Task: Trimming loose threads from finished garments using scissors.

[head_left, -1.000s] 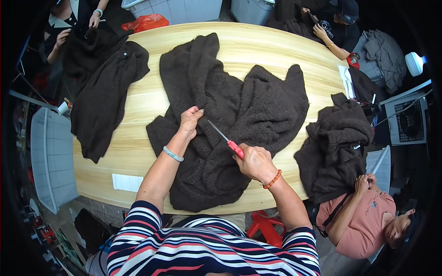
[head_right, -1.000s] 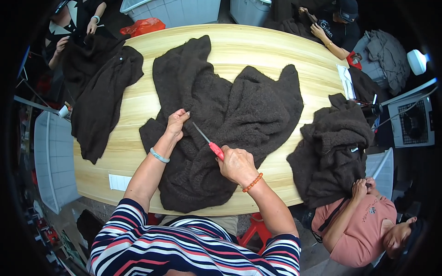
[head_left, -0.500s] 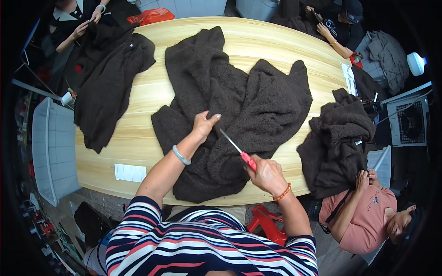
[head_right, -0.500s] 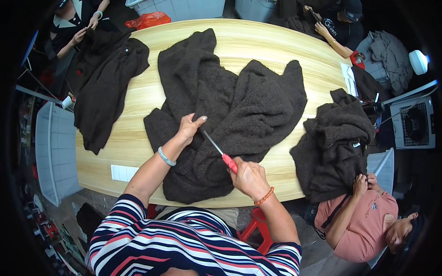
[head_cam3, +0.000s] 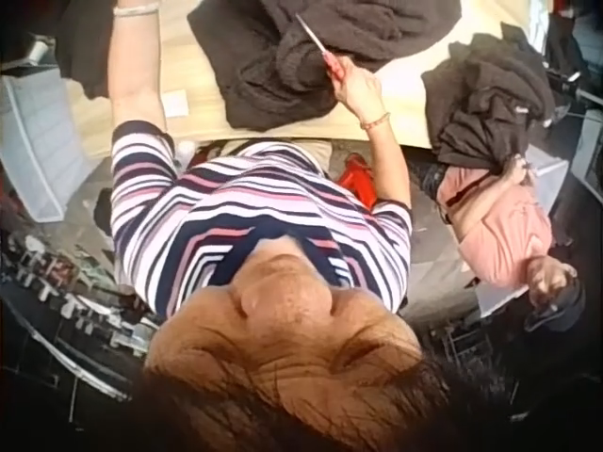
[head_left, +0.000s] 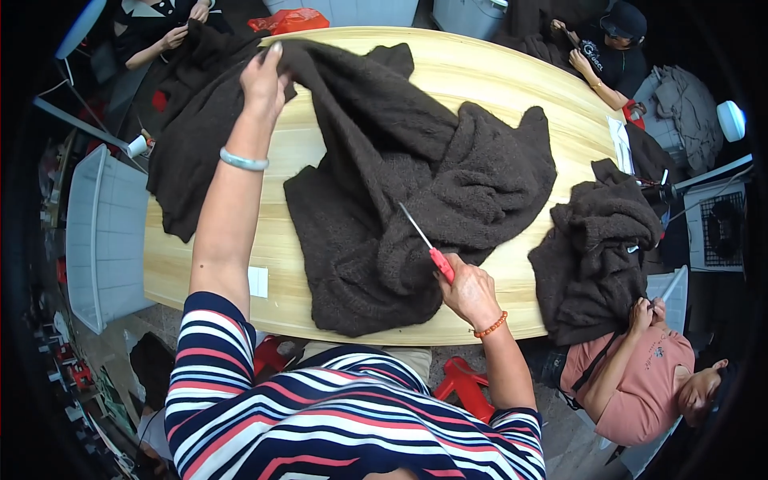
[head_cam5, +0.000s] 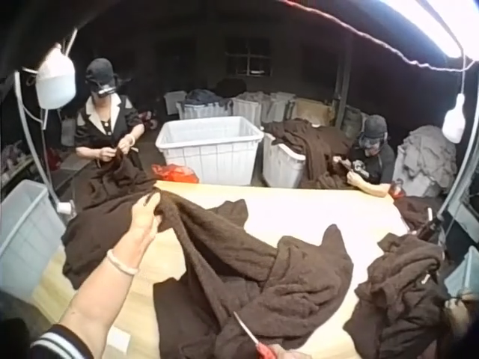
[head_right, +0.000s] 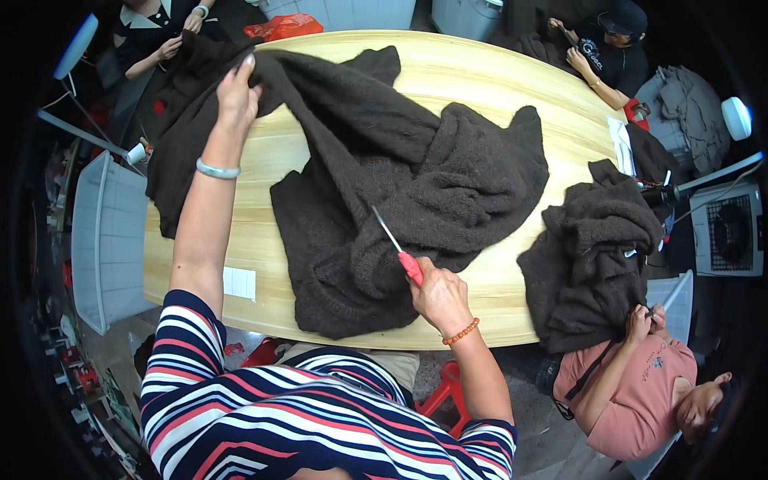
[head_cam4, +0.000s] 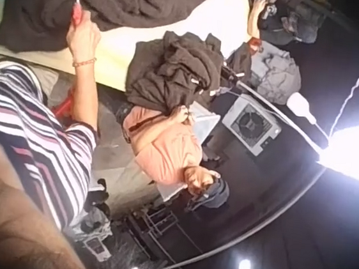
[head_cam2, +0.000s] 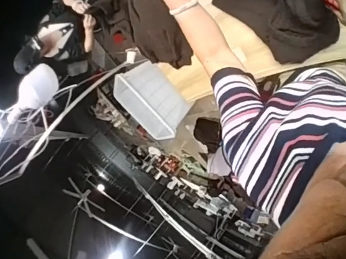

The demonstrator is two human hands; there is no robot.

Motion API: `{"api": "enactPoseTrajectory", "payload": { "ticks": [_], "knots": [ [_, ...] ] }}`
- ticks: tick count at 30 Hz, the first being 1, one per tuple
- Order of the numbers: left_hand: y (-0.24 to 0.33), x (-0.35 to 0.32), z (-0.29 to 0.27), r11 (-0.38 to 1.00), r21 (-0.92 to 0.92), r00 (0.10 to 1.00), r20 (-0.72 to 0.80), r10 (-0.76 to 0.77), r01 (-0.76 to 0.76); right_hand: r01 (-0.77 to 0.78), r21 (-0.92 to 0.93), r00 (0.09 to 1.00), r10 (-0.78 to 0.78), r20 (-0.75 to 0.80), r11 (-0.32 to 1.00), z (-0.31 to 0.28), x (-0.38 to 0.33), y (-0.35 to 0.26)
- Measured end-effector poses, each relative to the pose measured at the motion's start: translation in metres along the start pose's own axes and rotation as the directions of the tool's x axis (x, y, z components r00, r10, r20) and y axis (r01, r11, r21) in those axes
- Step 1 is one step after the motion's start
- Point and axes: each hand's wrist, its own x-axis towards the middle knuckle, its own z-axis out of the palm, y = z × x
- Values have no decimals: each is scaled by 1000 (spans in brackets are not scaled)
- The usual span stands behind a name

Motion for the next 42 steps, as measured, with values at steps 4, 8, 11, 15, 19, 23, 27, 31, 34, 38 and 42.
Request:
{"api": "enactPoseTrajectory", "payload": {
  "ticks": [4, 8, 11, 15, 19, 23, 27, 31, 34, 38, 42],
  "knots": [
    [-88, -82, -39, 687, 685, 966, 108, 235, -244, -98, -47, 995, 98, -11, 994, 7, -5, 19],
    [-90, -200, -14, 472, 426, 417, 900, -130, -772, -81, 69, 995, 85, -61, 994, -9, -6, 4],
    [-112, -241, -15, 252, 412, 326, 889, -322, -876, 224, 338, 961, -150, -231, 914, -6, 3, -13],
    [-132, -234, -14, 168, 283, 238, 939, -248, -944, 339, 421, 941, -313, -132, 842, 24, 27, -39],
    [-128, -231, -29, 396, 511, 369, 847, -382, -763, 236, 397, 970, -193, -145, 887, 71, 67, -22],
    [-86, -214, -44, 417, 639, 521, 769, -371, -646, -298, 157, 943, 316, -103, 941, 47, 49, 34],
    [-4, -190, -57, 787, 612, 704, 527, -476, 74, -365, 123, 867, 385, -317, 923, 26, -13, 127],
    [37, -208, -100, 622, 652, 451, 440, -777, 435, -451, 128, 848, 469, -245, 883, 8, -47, 135],
    [-10, -243, -147, 277, 948, 228, 239, -944, 153, -402, 149, 864, 429, -264, 903, 23, -46, 126],
    [-47, -261, -121, 394, 917, 582, 290, -760, 58, -347, 190, 888, 387, -248, 918, 25, -60, 99],
    [-67, -252, -48, 663, 559, 715, 167, -679, 498, -191, 239, 901, 266, -342, 952, 53, -84, 112]
  ]
}}
